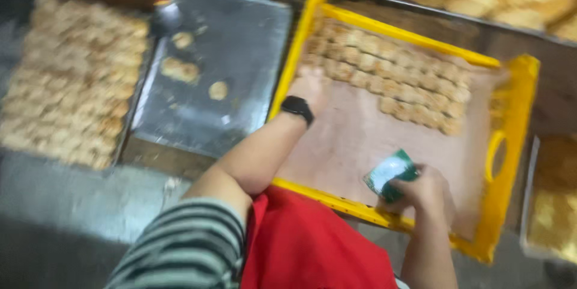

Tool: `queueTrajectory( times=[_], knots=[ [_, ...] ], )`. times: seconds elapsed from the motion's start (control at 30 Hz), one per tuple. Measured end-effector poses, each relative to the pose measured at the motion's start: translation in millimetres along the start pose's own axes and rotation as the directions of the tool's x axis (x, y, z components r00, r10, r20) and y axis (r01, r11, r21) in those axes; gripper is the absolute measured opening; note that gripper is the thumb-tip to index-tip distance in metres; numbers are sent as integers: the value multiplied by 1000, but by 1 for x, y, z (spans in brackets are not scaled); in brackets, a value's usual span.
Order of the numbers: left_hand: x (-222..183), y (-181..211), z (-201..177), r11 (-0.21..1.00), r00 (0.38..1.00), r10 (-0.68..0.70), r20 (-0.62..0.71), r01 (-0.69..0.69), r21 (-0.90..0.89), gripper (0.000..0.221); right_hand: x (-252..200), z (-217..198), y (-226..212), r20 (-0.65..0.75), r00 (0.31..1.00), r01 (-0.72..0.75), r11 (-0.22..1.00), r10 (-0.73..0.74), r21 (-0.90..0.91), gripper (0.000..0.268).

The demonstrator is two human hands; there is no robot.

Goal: The person organizes small baked rolls from a metal tray into a yellow plastic crate, using a green scraper and their hands to move and align them into rows.

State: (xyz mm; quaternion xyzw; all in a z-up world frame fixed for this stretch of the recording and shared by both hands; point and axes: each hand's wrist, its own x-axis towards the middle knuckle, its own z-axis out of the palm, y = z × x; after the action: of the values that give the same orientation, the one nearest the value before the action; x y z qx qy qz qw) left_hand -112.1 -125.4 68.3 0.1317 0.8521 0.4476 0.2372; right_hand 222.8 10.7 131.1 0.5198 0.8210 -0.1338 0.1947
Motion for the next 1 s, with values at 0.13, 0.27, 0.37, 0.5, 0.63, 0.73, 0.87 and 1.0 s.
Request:
queueTrajectory(
  times=[0.13, 0.27, 0.37, 0.5, 0.63, 0.73, 0.87, 1.0],
  knots=[
    [-36, 33, -73, 632, 691, 723, 15, -670, 389, 50, 38, 53, 40, 252, 967, -159, 878, 45, 452, 58],
    [-4, 11, -184, 698, 858, 513, 29, -437, 567, 34, 31, 63, 63, 179, 977, -115, 417, -119, 902, 49],
    [24, -42, -256, 693, 968, 250, -7, -174, 700, 70, 20, 26, 34, 69, 998, -69, 301, 9, 951, 42],
    [57, -124, -281, 585, 995, 60, 74, -95, 806, 83, -10, -32, -61, -153, 980, 157, 27, -125, 987, 37],
    [107, -160, -285, 603, 950, 256, 181, -303, 738, 77, -33, -54, -212, -153, 950, 263, 430, -274, 864, 32],
    [125, -150, -302, 624, 949, 195, 247, -314, 716, 72, -30, -36, -326, 54, 947, 269, 875, -316, 404, 32],
    [122, -155, -327, 467, 905, 188, 382, -425, 775, 72, -6, 4, -429, -203, 778, 627, 756, -595, 187, 38],
    [116, -191, -342, 480, 866, 297, 402, -499, 721, 41, -14, 19, -484, -43, 935, 345, 931, -352, -119, 41]
  ],
)
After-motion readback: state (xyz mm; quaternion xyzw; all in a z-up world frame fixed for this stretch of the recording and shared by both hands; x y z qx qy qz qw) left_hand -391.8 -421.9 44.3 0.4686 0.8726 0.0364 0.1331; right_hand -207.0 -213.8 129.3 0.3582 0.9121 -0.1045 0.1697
